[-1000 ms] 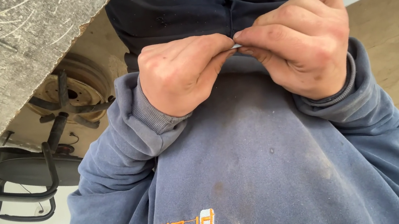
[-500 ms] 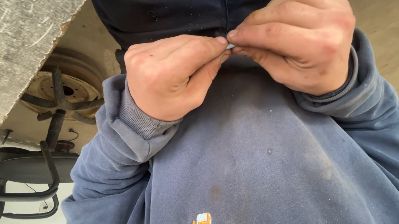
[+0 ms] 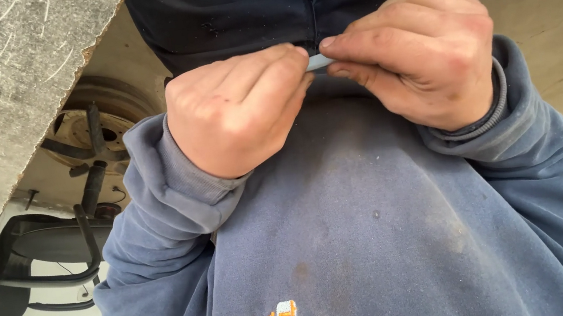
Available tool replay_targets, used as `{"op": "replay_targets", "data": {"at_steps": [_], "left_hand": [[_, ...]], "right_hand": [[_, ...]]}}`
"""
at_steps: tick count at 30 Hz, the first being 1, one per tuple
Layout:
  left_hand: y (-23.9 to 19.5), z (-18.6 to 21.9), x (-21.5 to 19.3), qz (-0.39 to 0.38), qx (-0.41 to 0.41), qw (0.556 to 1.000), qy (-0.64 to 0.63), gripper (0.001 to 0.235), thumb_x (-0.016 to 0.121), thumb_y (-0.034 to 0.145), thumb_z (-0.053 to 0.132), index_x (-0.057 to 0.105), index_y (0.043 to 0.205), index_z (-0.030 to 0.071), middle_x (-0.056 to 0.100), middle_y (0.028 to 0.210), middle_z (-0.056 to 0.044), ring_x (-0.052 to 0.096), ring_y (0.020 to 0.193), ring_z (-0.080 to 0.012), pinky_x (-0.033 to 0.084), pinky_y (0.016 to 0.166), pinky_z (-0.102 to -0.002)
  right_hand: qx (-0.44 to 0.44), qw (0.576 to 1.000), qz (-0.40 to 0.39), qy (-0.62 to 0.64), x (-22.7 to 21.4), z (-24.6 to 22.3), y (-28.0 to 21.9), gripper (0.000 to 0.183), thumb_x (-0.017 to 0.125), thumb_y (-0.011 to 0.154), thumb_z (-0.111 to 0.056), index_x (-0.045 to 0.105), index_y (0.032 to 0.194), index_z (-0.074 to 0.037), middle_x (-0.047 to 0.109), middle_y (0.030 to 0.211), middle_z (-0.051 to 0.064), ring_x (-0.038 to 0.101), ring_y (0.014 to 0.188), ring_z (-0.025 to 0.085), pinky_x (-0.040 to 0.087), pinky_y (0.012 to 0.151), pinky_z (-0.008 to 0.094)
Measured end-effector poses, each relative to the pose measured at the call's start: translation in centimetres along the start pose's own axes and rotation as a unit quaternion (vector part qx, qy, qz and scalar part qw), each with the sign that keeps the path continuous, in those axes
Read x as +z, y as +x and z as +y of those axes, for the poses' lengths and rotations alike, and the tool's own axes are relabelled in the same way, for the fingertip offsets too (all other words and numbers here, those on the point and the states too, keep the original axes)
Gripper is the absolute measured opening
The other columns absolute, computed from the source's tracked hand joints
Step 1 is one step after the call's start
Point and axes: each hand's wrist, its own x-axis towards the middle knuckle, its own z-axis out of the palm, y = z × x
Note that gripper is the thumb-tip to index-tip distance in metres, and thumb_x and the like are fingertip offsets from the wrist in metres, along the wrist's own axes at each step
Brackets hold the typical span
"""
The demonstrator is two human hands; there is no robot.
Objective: Measuring and cutting plastic strips to fit a metal cylindrical component on a workshop bench.
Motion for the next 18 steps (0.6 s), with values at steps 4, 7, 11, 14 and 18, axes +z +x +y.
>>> {"op": "replay_targets", "data": {"at_steps": [4,7,11,14,18], "left_hand": [[-0.5,-0.4,0.5,-0.021,0.031,0.997,0.070,0.015,0.078,0.096,0.011,0.068,0.104,0.003,0.072,0.103,-0.006,0.073,0.085,-0.0197,0.058,0.073,-0.029],[0.2,-0.1,0.3,-0.049,0.055,0.985,0.159,0.013,0.074,0.098,0.019,0.069,0.100,0.008,0.064,0.088,-0.001,0.065,0.070,-0.0143,0.052,0.062,-0.026],[-0.8,-0.5,0.8,-0.100,0.080,0.968,0.217,0.015,0.071,0.097,0.025,0.066,0.093,0.011,0.051,0.071,0.002,0.052,0.056,-0.0120,0.041,0.052,-0.027],[-1.4,-0.7,0.9,-0.134,0.105,0.959,0.228,0.011,0.068,0.095,0.021,0.063,0.088,0.014,0.048,0.071,0.002,0.050,0.057,-0.0114,0.039,0.052,-0.027],[-0.8,-0.3,0.0,-0.134,0.168,0.951,0.222,0.007,0.065,0.083,0.020,0.062,0.080,0.014,0.047,0.067,0.003,0.048,0.054,-0.0099,0.037,0.049,-0.024]], "right_hand": [[-0.003,1.000,-0.010,-0.015,0.3,-0.3,0.3,0.022,0.090,0.089,-0.012,0.077,0.106,-0.006,0.074,0.099,0.003,0.063,0.082,0.020,0.043,0.076,0.034],[-0.012,0.999,-0.020,-0.036,0.7,-0.2,0.2,0.020,0.089,0.089,-0.013,0.077,0.104,-0.006,0.075,0.099,0.002,0.063,0.081,0.019,0.043,0.075,0.033],[-0.029,0.998,-0.030,-0.045,1.2,-0.3,0.1,0.020,0.090,0.090,-0.015,0.077,0.102,-0.006,0.075,0.097,0.001,0.065,0.081,0.018,0.043,0.074,0.032],[-0.037,0.998,-0.043,-0.023,1.8,-0.4,-0.5,0.019,0.090,0.089,-0.016,0.077,0.099,-0.007,0.075,0.094,0.000,0.067,0.081,0.017,0.043,0.073,0.032],[-0.037,0.997,-0.066,0.031,1.3,-1.2,0.1,0.016,0.089,0.083,-0.014,0.078,0.092,-0.007,0.075,0.088,0.000,0.068,0.078,0.017,0.043,0.069,0.032]]}}
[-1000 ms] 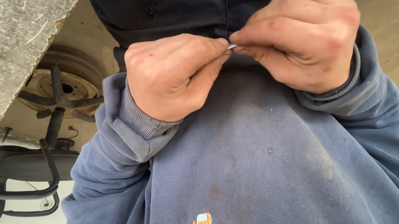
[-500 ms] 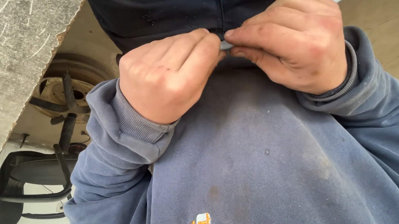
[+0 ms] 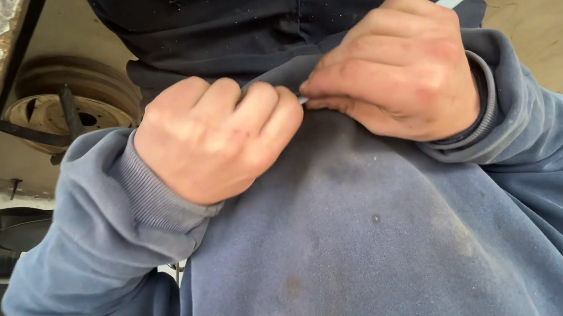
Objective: Measuring and cutting plastic strips to fit a metal cylindrical component on a workshop bench.
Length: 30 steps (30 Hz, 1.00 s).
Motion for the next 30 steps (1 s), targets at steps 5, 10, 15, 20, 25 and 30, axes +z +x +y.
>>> {"op": "replay_targets", "data": {"at_steps": [5,10,15,20,25,30], "left_hand": [[-1.7,0.3,0.2,-0.017,0.037,0.999,-0.003,0.012,0.066,0.089,0.018,0.058,0.080,0.016,0.043,0.070,0.003,0.048,0.058,-0.0103,0.036,0.052,-0.026],[-0.8,-0.2,-0.7,-0.018,0.050,0.998,-0.020,0.013,0.067,0.084,0.018,0.057,0.077,0.016,0.041,0.067,0.003,0.047,0.057,-0.0101,0.035,0.051,-0.025],[-1.8,-0.5,-0.7,-0.045,0.066,0.996,-0.032,0.014,0.070,0.087,0.018,0.059,0.080,0.014,0.039,0.068,0.002,0.045,0.056,-0.0103,0.034,0.051,-0.026],[-1.5,-0.6,-1.0,-0.055,0.071,0.995,-0.039,0.013,0.070,0.087,0.019,0.061,0.081,0.013,0.040,0.066,0.002,0.044,0.054,-0.0100,0.035,0.049,-0.025],[-1.3,-0.7,-0.7,-0.043,0.067,0.996,-0.042,0.011,0.070,0.085,0.021,0.064,0.081,0.013,0.040,0.064,0.003,0.045,0.053,-0.0091,0.036,0.048,-0.024],[-0.7,-0.6,-1.1,-0.053,-0.014,0.997,-0.056,0.016,0.074,0.088,0.024,0.070,0.093,0.010,0.061,0.081,-0.002,0.061,0.072,-0.0155,0.049,0.063,-0.028]], "right_hand": [[0.005,0.999,-0.006,0.043,0.0,0.1,-0.8,0.018,0.089,0.076,-0.012,0.078,0.089,-0.006,0.075,0.084,0.001,0.067,0.074,0.018,0.044,0.066,0.032],[0.039,0.998,-0.008,0.054,-0.7,0.0,-1.8,0.020,0.090,0.075,-0.010,0.078,0.090,-0.006,0.075,0.083,0.002,0.068,0.074,0.019,0.045,0.066,0.033],[0.063,0.997,-0.014,0.037,-1.5,0.0,-2.7,0.020,0.090,0.075,-0.008,0.078,0.091,-0.005,0.074,0.084,0.003,0.068,0.077,0.020,0.047,0.068,0.034],[0.070,0.997,-0.017,-0.005,-2.0,0.0,-3.7,0.019,0.090,0.075,-0.011,0.079,0.089,-0.005,0.074,0.081,0.003,0.067,0.075,0.020,0.047,0.067,0.034],[0.086,0.995,-0.016,-0.042,-2.4,0.3,-4.6,0.017,0.089,0.075,-0.012,0.079,0.087,-0.005,0.073,0.078,0.004,0.067,0.074,0.021,0.047,0.066,0.035],[0.046,0.995,-0.008,-0.091,-2.4,0.5,-3.6,0.015,0.089,0.077,-0.012,0.079,0.084,-0.004,0.073,0.076,0.003,0.067,0.071,0.020,0.047,0.063,0.033]]}}
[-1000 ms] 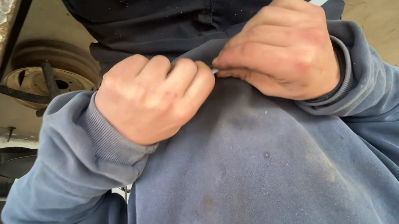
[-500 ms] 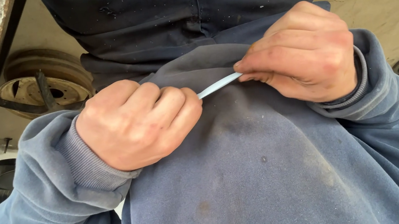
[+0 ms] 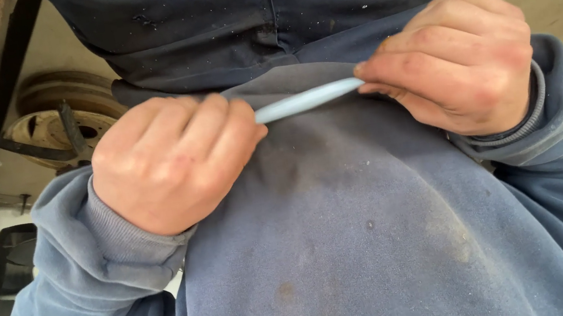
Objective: Measuring and cutting plastic strips to fit a metal cylindrical component on a workshop bench.
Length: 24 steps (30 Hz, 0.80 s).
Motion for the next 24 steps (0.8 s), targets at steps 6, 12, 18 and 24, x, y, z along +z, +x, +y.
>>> {"op": "replay_targets", "data": {"at_steps": [6,12,18,24], "left_hand": [[1.8,1.9,0.2,0.068,-0.033,0.996,0.049,0.029,0.072,0.095,0.028,0.072,0.111,0.003,0.073,0.104,-0.008,0.070,0.093,-0.0192,0.056,0.082,-0.030],[1.1,2.4,0.6,0.087,-0.013,0.994,0.072,0.015,0.071,0.091,0.014,0.075,0.103,0.006,0.059,0.074,0.003,0.053,0.058,-0.0067,0.044,0.054,-0.021],[2.0,1.6,-0.3,0.103,0.060,0.992,0.045,0.018,0.069,0.080,0.013,0.074,0.095,0.005,0.060,0.072,0.003,0.052,0.056,-0.0055,0.041,0.051,-0.019],[2.7,1.4,-1.4,0.071,0.091,0.993,0.026,0.019,0.071,0.079,0.013,0.074,0.094,0.002,0.063,0.073,0.000,0.060,0.061,-0.0079,0.049,0.057,-0.019]], "right_hand": [[-0.083,0.995,0.046,-0.029,0.2,-1.2,2.9,0.014,0.086,0.073,-0.008,0.079,0.083,-0.004,0.072,0.075,0.002,0.066,0.068,0.018,0.047,0.061,0.031],[-0.105,0.993,0.060,0.004,0.2,-1.4,2.7,0.012,0.084,0.076,-0.008,0.078,0.085,-0.003,0.073,0.078,0.004,0.068,0.067,0.018,0.047,0.058,0.030],[-0.122,0.991,0.043,0.025,-0.6,-1.0,1.6,0.015,0.081,0.077,-0.012,0.078,0.088,-0.003,0.073,0.077,0.003,0.067,0.064,0.017,0.049,0.058,0.029],[-0.112,0.992,0.052,0.038,-0.6,-0.5,-0.3,0.018,0.082,0.081,-0.017,0.077,0.088,-0.001,0.073,0.077,0.005,0.067,0.062,0.017,0.051,0.057,0.029]]}}
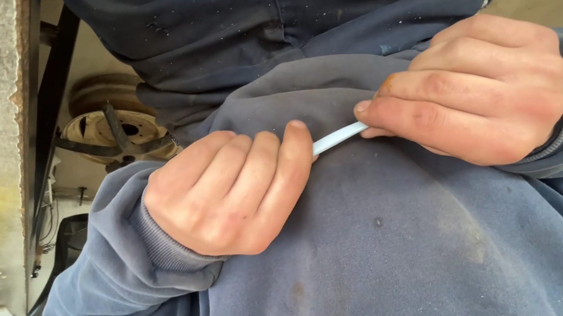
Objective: Measuring and cutting plastic strips to fit a metal cylindrical component on a workshop bench.
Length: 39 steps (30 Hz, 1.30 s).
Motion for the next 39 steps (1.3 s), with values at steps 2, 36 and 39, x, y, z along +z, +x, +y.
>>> {"op": "replay_targets", "data": {"at_steps": [2,36,39], "left_hand": [[0.1,-0.1,-0.2,-0.004,0.004,1.000,-0.008,0.019,0.071,0.079,0.013,0.074,0.094,0.002,0.063,0.073,0.000,0.062,0.062,-0.0089,0.051,0.059,-0.020],[-2.3,-1.3,-0.8,-0.070,-0.084,0.988,-0.110,0.023,0.081,0.092,0.018,0.074,0.105,0.001,0.070,0.083,-0.006,0.069,0.077,-0.0216,0.059,0.075,-0.035],[-2.1,-1.5,-1.3,-0.066,-0.102,0.989,-0.086,0.026,0.081,0.090,0.019,0.073,0.108,0.001,0.072,0.087,-0.006,0.070,0.080,-0.0230,0.059,0.079,-0.036]], "right_hand": [[0.007,1.000,0.004,0.000,-0.2,0.0,-0.3,0.018,0.082,0.081,-0.017,0.077,0.087,-0.001,0.073,0.077,0.005,0.067,0.062,0.018,0.051,0.057,0.029],[0.029,0.997,0.006,0.071,-0.7,2.4,-1.8,0.028,0.085,0.085,-0.023,0.078,0.100,0.000,0.072,0.080,0.006,0.067,0.071,0.022,0.051,0.062,0.034],[0.047,0.993,0.011,0.104,-0.3,2.6,-1.8,0.028,0.083,0.088,-0.020,0.077,0.108,-0.001,0.073,0.086,0.006,0.069,0.078,0.023,0.053,0.067,0.035]]}}
